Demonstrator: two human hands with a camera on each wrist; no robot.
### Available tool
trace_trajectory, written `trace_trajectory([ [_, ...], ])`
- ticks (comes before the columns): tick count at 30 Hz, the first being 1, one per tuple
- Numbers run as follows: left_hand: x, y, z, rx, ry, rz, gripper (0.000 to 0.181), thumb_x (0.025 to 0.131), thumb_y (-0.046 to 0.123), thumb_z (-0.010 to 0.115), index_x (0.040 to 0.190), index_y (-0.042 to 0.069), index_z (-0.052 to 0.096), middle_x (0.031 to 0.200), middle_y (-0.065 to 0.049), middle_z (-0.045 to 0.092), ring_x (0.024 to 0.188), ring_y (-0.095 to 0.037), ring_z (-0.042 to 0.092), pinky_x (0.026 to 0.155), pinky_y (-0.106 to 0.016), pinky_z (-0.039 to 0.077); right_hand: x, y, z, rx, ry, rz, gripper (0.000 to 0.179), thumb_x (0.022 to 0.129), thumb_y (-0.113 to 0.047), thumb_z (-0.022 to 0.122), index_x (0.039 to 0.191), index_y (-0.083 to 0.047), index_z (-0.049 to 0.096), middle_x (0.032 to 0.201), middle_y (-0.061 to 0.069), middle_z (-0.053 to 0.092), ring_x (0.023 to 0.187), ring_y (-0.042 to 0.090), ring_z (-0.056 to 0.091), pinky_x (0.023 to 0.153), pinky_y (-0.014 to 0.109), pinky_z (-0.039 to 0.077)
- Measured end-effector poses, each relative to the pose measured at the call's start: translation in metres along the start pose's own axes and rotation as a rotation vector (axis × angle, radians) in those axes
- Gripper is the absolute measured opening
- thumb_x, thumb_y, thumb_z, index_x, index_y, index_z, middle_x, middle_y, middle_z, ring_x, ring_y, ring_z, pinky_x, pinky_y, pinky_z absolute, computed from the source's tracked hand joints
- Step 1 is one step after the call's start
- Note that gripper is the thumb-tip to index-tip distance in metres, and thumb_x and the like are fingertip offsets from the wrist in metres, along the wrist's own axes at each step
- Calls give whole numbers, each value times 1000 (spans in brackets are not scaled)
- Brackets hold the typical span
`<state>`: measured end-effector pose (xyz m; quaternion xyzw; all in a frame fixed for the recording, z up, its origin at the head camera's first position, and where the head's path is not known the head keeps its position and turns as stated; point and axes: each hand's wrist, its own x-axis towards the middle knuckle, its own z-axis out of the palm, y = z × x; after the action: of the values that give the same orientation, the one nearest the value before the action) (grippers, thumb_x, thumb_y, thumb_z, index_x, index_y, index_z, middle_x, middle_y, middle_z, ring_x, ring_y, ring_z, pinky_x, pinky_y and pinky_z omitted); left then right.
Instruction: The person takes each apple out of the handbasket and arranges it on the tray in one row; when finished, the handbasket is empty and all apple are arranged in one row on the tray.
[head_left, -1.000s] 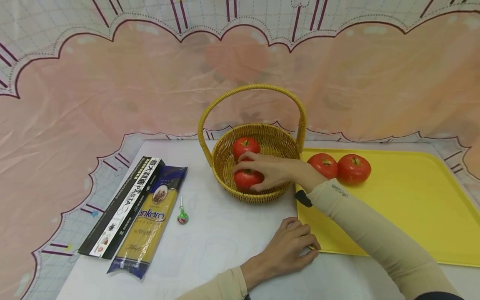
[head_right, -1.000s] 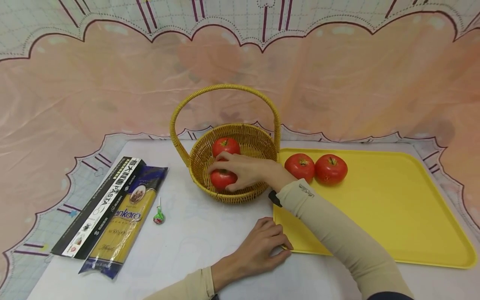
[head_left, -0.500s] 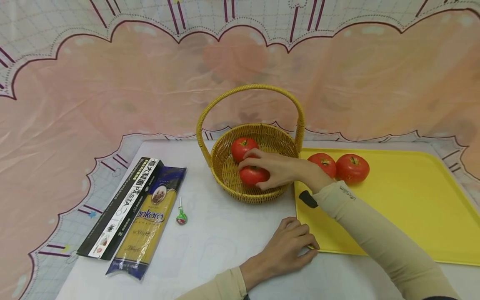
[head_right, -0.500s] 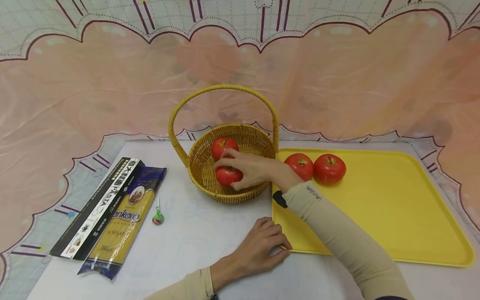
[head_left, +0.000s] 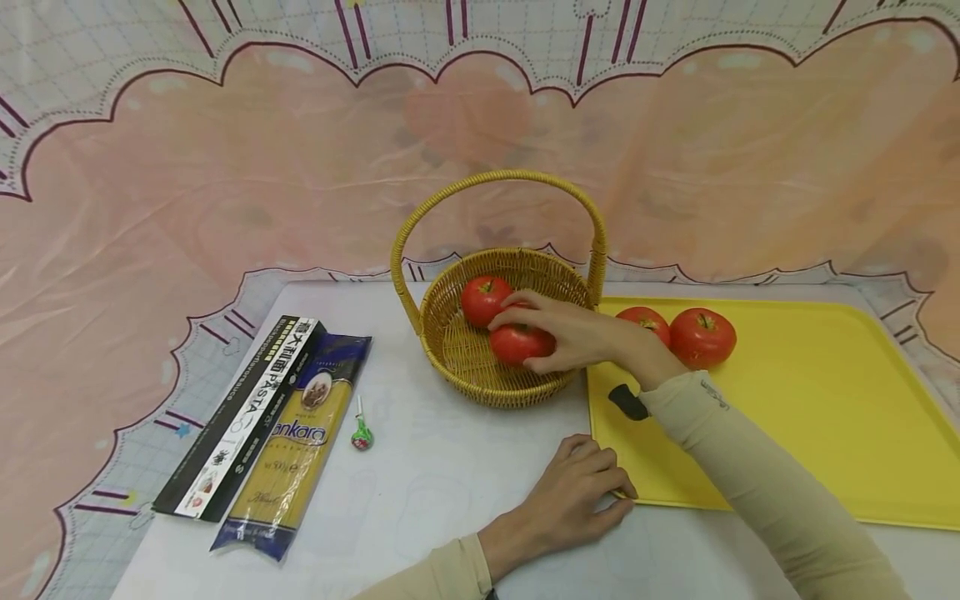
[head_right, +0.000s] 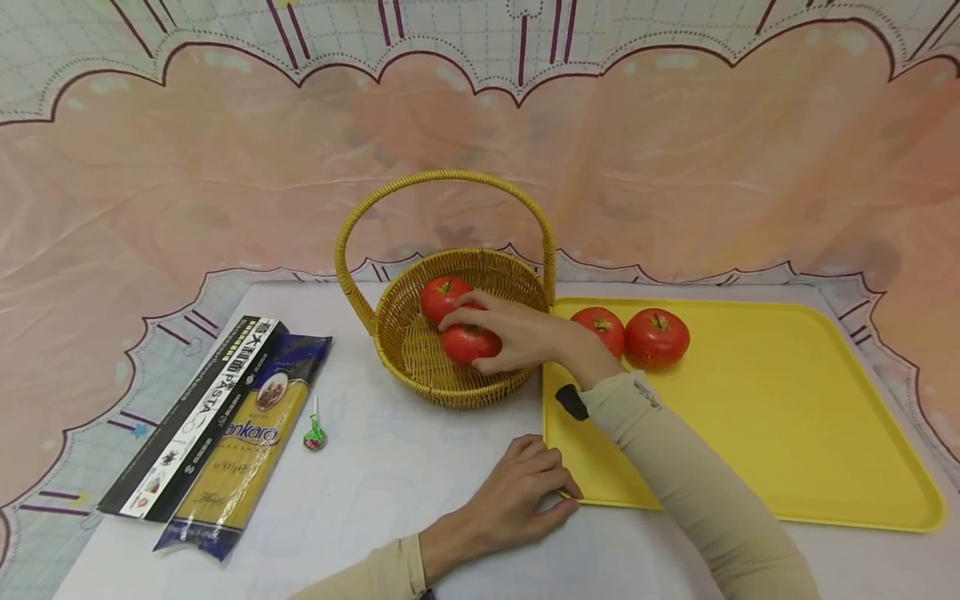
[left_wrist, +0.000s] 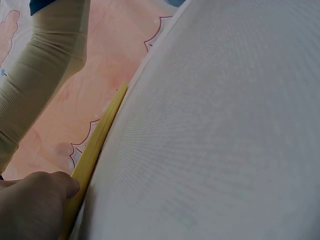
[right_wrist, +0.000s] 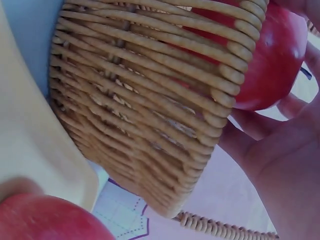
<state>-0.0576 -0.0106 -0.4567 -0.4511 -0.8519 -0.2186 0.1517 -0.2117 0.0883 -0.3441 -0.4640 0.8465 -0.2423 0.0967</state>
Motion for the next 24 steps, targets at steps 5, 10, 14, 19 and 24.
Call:
trace_trajectory([
  [5,0,0,0,4,6,8,5,85,31,68,89,32,66,79,18,49,86,-1,46,103,-31,34,-7,2,0,28,21,32,55,82,-26,67,133,-32,47,143,7,34,121,25,47,95,46,46],
  [10,0,-1,1,10,6,8,5,85,32,68,89,32,66,80,18,49,87,-1,46,103,-31,34,-13,4,-1,52,45,44,55,82,-26,67,133,-34,47,144,7,33,122,25,47,95,46,46],
  [14,0,-1,1,8,12,7,6,84,31,69,90,32,66,80,18,49,85,-1,45,103,-31,34,-18,5,-3,73,68,49,55,83,-27,67,133,-35,46,145,5,32,125,25,43,96,45,46],
  [19,0,0,1,3,12,5,6,84,31,69,89,32,66,79,18,49,83,0,43,103,-31,34,-24,7,-4,98,91,63,54,85,-31,68,134,-38,45,146,1,29,128,22,40,97,43,46],
  [24,1,-1,1,13,13,6,7,84,32,69,90,32,66,79,18,49,83,0,43,103,-31,34,-31,9,-4,101,119,66,54,85,-32,67,134,-37,45,146,1,29,126,22,41,97,44,46],
])
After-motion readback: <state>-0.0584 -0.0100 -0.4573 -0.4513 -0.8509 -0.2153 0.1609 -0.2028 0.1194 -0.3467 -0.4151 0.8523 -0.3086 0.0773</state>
